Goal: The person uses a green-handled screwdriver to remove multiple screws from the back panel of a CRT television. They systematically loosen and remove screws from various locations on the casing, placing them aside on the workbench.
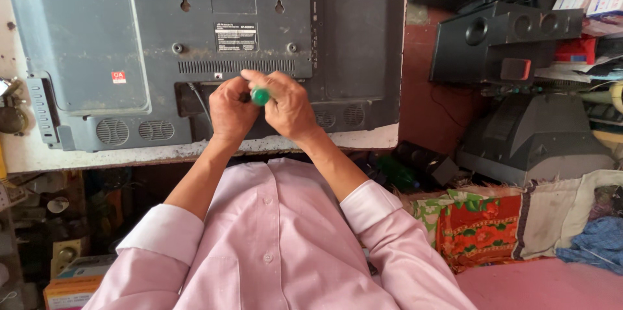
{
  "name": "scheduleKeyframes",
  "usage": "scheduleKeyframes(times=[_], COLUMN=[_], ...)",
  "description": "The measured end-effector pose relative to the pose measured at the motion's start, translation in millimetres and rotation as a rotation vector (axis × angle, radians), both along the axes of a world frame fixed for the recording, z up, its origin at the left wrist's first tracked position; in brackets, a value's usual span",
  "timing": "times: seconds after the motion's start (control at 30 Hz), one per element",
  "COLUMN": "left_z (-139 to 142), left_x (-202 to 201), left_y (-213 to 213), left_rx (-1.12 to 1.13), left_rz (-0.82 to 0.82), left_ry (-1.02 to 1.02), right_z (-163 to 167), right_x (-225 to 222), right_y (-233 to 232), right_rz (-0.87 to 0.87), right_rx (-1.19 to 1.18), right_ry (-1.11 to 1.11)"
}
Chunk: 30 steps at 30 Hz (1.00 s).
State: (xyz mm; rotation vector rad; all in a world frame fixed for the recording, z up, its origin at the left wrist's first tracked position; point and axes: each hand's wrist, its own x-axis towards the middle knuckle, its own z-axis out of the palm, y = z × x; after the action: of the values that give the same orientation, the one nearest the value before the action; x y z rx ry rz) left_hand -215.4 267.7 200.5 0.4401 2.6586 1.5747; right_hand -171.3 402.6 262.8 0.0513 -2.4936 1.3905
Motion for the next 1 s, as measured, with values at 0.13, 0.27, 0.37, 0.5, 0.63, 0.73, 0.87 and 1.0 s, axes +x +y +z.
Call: scheduleKeyframes(times=[0.13, 0.27, 0.37, 0.5, 0.63, 0.73, 0.87, 1.0], left_z=[8, 19, 24, 21, 14, 11, 11, 12], left_x=[4, 7, 8, 8, 7, 6, 5, 6], left_y=[-5, -9, -10, -9, -8, -8, -5, -5], left_rx=[-0.052, -0.081, -0.086, -0.174, -0.213, -0.216, -0.232, -0.173], left_rz=[0.0, -0.018, -0.057, -0.061, -0.054, -0.034, -0.014, -0.002], left_ry=[-0.039, -0.045, 0.106, 0.053, 0.012, 0.015, -0.007, 0.022], right_z=[-1, -3, -3, 1, 6, 6, 4, 4], right_x=[0, 2, 1, 0, 1, 0, -3, 0], right_y=[0, -7, -9, -7, -10, -16, -17, -6], right_rz=[0.094, -0.042, -0.127, -0.054, 0.0, -0.083, -0.167, -0.055], right_rx=[-0.119, -0.136, 0.004, -0.162, -0.227, -0.027, 0.011, -0.063], right_ry=[0.024, 0.015, -0.039, -0.068, 0.059, 0.174, 0.054, 0.026])
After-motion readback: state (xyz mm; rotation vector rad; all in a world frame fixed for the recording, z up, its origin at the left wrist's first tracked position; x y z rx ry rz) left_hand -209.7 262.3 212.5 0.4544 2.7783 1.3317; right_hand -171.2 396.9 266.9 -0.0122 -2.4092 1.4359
